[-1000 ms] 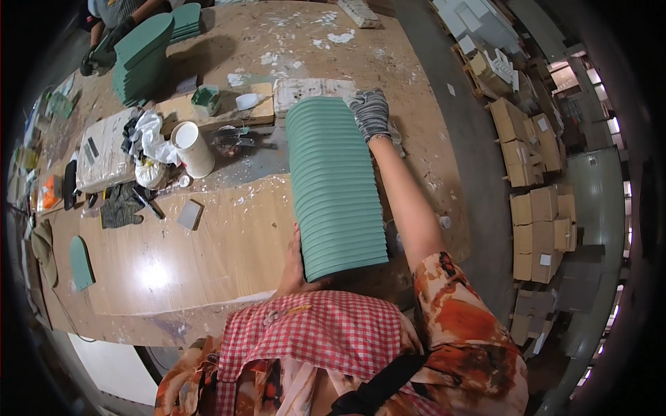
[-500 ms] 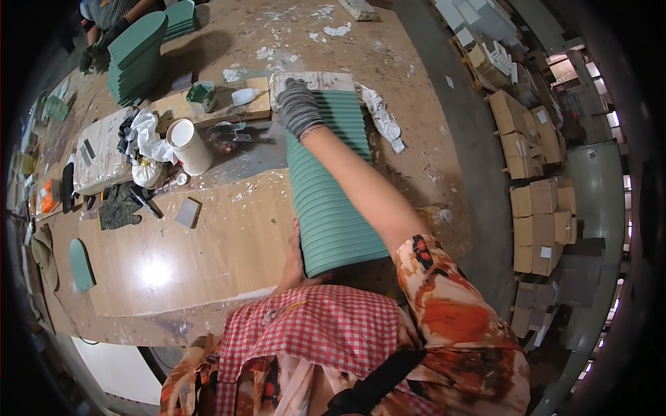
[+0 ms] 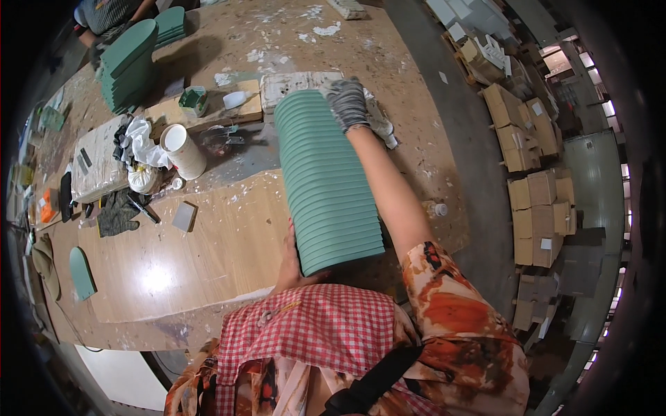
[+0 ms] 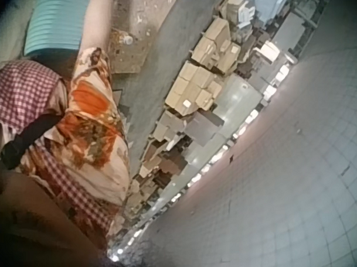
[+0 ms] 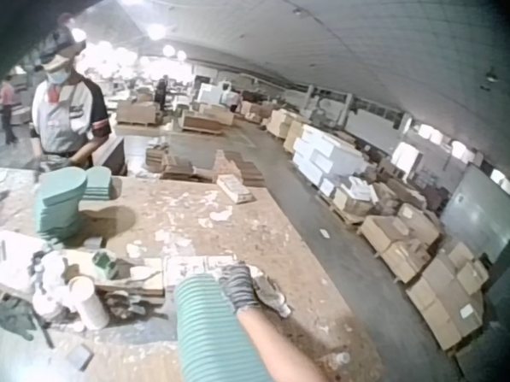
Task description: The person applies liquid from a bottle to a cloth and wipes the surface and edges of curved green foam blocks stacked on a workbench.
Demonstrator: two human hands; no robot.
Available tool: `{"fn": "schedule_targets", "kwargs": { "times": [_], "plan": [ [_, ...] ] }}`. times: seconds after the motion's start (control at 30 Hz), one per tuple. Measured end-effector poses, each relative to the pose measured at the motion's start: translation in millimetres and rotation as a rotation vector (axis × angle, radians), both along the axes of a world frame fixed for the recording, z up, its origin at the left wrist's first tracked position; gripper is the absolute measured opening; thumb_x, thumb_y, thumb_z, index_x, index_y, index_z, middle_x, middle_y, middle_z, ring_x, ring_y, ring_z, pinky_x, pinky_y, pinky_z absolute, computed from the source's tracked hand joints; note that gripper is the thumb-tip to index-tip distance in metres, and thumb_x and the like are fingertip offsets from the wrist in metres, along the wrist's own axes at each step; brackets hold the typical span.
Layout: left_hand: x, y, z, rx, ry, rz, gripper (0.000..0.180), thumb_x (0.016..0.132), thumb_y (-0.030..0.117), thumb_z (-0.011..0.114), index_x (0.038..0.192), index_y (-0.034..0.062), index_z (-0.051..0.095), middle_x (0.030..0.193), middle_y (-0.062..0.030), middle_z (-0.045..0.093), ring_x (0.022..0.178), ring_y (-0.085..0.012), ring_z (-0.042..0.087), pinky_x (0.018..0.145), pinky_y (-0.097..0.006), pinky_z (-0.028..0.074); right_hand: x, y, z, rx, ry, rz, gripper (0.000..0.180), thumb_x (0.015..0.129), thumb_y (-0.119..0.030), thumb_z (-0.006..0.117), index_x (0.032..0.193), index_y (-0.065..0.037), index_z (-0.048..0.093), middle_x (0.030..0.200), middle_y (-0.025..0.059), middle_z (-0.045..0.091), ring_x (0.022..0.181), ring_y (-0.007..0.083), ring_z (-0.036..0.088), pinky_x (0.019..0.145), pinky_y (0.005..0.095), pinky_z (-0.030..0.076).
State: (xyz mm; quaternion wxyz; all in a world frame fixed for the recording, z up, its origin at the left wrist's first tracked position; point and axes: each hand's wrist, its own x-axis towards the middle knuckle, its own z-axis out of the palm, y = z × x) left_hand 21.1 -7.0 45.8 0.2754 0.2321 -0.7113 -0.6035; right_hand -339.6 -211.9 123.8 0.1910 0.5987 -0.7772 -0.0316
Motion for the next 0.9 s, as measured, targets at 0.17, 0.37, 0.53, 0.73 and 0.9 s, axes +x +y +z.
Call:
{"fn": "schedule_targets", "kwargs": {
  "times": [0.17, 0.37, 0.53, 0.73, 0.9],
  "plan": [
    [-3.9, 1.3, -4.1, -0.02, 0.008, -0.005, 0.137, 0.055, 0.027, 0.093, 0.152, 0.0013, 0.0, 0.157, -0.0267, 0.01, 0.143, -0.0431, 0.02, 0.116, -0.048, 0.022, -33.1, 40.8, -2.7, -0.49, -0.519, -0.145, 0.022, 0.082, -0.026, 0.062, 0.085, -0.007, 0.074, 0.082, 0.0174, 0.07, 0.087, 0.0325, 0.064, 0.084, 0.0403, 0.048],
    [-1.7, 0.4, -1.6, 0.011, -0.04, -0.008, 0.137, 0.054, 0.027, 0.093, 0.152, 0.0014, 0.001, 0.157, -0.0264, 0.011, 0.143, -0.0432, 0.019, 0.116, -0.048, 0.022, -33.6, 39.5, -17.3, -0.53, -0.645, -0.255, 0.022, 0.077, -0.017, 0.072, 0.092, -0.001, 0.073, 0.09, 0.0182, 0.07, 0.088, 0.0342, 0.062, 0.089, 0.0393, 0.047],
    [0.3, -1.4, -3.2, 0.014, -0.038, 0.008, 0.137, 0.055, 0.027, 0.093, 0.152, 0.0019, 0.0, 0.157, -0.026, 0.011, 0.143, -0.043, 0.02, 0.116, -0.048, 0.022, -25.5, 44.1, -2.2, -0.703, -1.036, -0.213, 0.026, 0.076, -0.018, 0.073, 0.092, 0.003, 0.072, 0.088, 0.0197, 0.07, 0.083, 0.0348, 0.065, 0.09, 0.0393, 0.048],
    [-2.2, 0.2, -8.3, 0.024, 0.001, -0.017, 0.138, 0.056, 0.028, 0.093, 0.152, 0.0011, -0.002, 0.157, -0.0263, 0.009, 0.143, -0.043, 0.02, 0.116, -0.048, 0.024, -34.4, 45.0, 8.0, -0.253, -0.298, -0.15, 0.023, 0.083, -0.022, 0.066, 0.09, -0.001, 0.071, 0.091, 0.0151, 0.072, 0.085, 0.03, 0.067, 0.083, 0.0399, 0.048],
    [-8.0, 1.6, -3.2, 0.05, 0.01, -0.024, 0.139, 0.053, 0.021, 0.093, 0.153, 0.0038, -0.001, 0.157, -0.0225, 0.011, 0.144, -0.0384, 0.019, 0.117, -0.046, 0.021, -59.6, 54.5, -7.0, -0.482, -0.673, -0.055, 0.019, 0.085, -0.013, 0.064, 0.096, 0.0, 0.072, 0.095, 0.0146, 0.072, 0.091, 0.0279, 0.067, 0.09, 0.0355, 0.048]
  ]
}}
